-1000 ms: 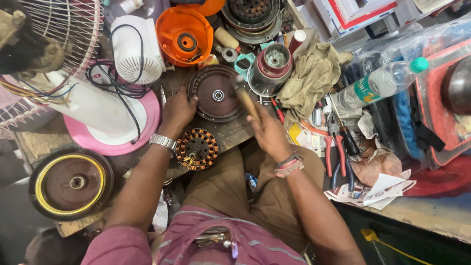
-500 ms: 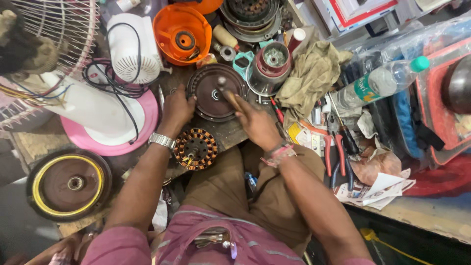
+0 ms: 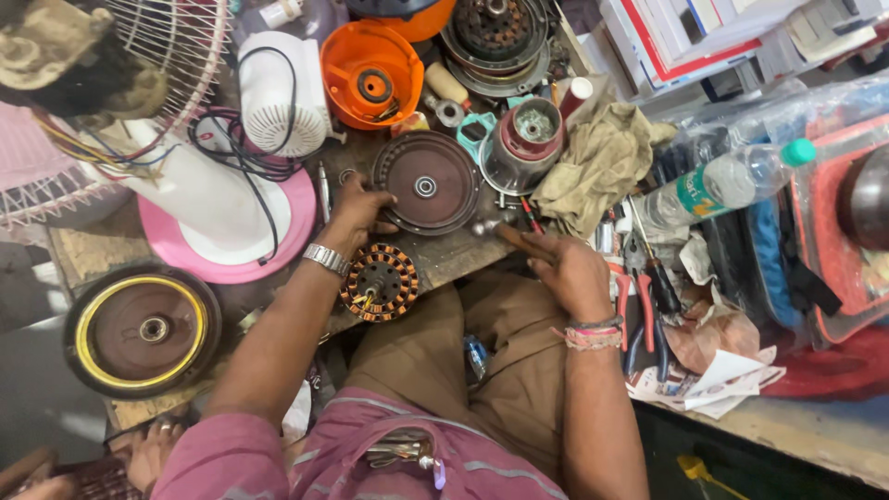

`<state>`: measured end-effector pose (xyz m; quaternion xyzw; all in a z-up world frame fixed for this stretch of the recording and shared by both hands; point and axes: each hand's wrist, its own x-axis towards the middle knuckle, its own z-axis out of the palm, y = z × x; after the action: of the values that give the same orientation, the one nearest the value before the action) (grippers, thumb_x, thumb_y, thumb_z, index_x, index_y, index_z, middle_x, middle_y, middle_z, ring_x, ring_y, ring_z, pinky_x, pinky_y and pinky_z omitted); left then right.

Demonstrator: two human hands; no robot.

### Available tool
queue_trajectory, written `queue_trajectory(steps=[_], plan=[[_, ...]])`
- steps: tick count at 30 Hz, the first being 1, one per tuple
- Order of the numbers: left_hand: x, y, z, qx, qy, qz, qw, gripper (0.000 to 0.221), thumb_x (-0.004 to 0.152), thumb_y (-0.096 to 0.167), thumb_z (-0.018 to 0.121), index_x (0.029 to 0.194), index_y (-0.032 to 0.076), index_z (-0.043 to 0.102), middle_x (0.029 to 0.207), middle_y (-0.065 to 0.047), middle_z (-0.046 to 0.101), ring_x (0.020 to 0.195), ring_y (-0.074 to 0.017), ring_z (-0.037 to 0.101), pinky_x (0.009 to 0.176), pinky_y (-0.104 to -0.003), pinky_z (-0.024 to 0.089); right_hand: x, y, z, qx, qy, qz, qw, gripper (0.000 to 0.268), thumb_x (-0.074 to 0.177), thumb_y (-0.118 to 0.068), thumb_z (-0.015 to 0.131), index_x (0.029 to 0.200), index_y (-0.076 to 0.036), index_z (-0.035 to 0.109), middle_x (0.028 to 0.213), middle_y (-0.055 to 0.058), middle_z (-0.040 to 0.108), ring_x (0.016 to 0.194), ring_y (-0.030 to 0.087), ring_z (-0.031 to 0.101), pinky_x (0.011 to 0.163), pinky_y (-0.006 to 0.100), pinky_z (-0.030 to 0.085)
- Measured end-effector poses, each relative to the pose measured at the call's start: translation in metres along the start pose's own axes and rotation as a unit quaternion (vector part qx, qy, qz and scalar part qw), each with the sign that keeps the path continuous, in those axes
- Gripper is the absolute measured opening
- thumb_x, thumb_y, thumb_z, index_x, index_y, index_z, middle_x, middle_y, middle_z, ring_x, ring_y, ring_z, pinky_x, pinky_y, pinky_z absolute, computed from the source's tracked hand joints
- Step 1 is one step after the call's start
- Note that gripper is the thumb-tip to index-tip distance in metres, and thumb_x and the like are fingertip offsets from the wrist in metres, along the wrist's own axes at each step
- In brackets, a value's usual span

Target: The person disassembles a small electric motor, removes the rotor, and uses a hammer to tap a bearing into a metal housing. The person then places the rotor into the housing and continues to assemble the motor components.

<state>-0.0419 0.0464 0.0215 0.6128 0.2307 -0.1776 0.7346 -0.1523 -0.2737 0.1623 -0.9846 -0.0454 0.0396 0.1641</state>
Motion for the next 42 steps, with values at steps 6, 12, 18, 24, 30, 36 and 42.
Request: queue_trajectory(steps=[6,12,18,24,30,36,42], plan=[[-0.009,-0.005,0.0,-0.043,-0.002,0.07,0.997,0.059,0.083,-0.001,0.072,0.134,-0.003,0.041,0.105,-0.016,0.064,0.078,-0.0236,0.071,0.048,-0.036,0.063,-0.004,0.008,0.015,-0.067,0.025,-0.065,0.995,0.058,0.07,-0.012,0.08,0.127,-0.024,0.071,0.099,0.014,0.073,0.092,0.038,0.069,0.082,0.048,0.054],[-0.059,0.023,-0.034,-0.127,-0.031,0.088,0.987,0.058,0.084,0.001,0.072,0.132,-0.001,0.041,0.099,-0.014,0.066,0.072,-0.0222,0.073,0.049,-0.033,0.063,0.004,0.013,0.019,-0.002,-0.05,-0.059,0.997,0.067,0.069,-0.011,0.081,0.134,-0.018,0.064,0.104,0.017,0.07,0.097,0.04,0.067,0.084,0.049,0.052],[-0.086,0.06,-0.037,-0.175,-0.043,0.135,0.974,0.043,0.091,0.003,0.071,0.126,-0.004,0.048,0.099,-0.013,0.069,0.071,-0.0197,0.071,0.051,-0.031,0.062,0.014,0.01,0.026,0.006,-0.039,-0.142,0.989,0.061,0.075,-0.018,0.081,0.134,-0.019,0.065,0.104,0.014,0.071,0.1,0.036,0.068,0.089,0.047,0.052],[-0.048,0.094,-0.01,-0.198,-0.001,0.212,0.957,0.043,0.092,0.001,0.07,0.124,-0.001,0.041,0.105,-0.013,0.064,0.083,-0.0212,0.072,0.062,-0.035,0.066,0.038,-0.023,0.055,-0.148,-0.005,-0.092,0.985,0.066,0.076,-0.026,0.08,0.137,-0.017,0.056,0.119,0.014,0.063,0.114,0.036,0.057,0.089,0.058,0.041],[0.0,0.077,0.002,-0.201,0.066,0.24,0.948,0.042,0.093,0.002,0.069,0.12,0.002,0.037,0.109,-0.014,0.062,0.085,-0.0223,0.072,0.061,-0.035,0.066,0.025,-0.028,0.057,-0.063,0.057,-0.06,0.995,0.065,0.08,-0.018,0.075,0.143,-0.02,0.056,0.13,0.01,0.059,0.121,0.035,0.055,0.093,0.055,0.039],[0.017,0.074,0.0,-0.185,0.096,0.277,0.938,0.044,0.097,0.006,0.068,0.129,0.003,0.038,0.12,-0.018,0.06,0.096,-0.0259,0.068,0.067,-0.037,0.066,0.029,-0.031,0.062,-0.063,-0.002,-0.084,0.995,0.062,0.077,-0.019,0.077,0.137,-0.019,0.06,0.133,0.014,0.058,0.113,0.037,0.056,0.092,0.057,0.04],[-0.025,0.07,-0.036,-0.093,0.051,0.284,0.953,0.071,0.093,0.004,0.073,0.149,0.006,0.03,0.143,-0.017,0.052,0.126,-0.0256,0.062,0.103,-0.039,0.059,0.025,-0.034,0.082,-0.164,0.012,-0.141,0.976,0.048,0.084,-0.011,0.064,0.131,-0.019,0.063,0.125,0.011,0.063,0.111,0.032,0.061,0.086,0.05,0.045]])
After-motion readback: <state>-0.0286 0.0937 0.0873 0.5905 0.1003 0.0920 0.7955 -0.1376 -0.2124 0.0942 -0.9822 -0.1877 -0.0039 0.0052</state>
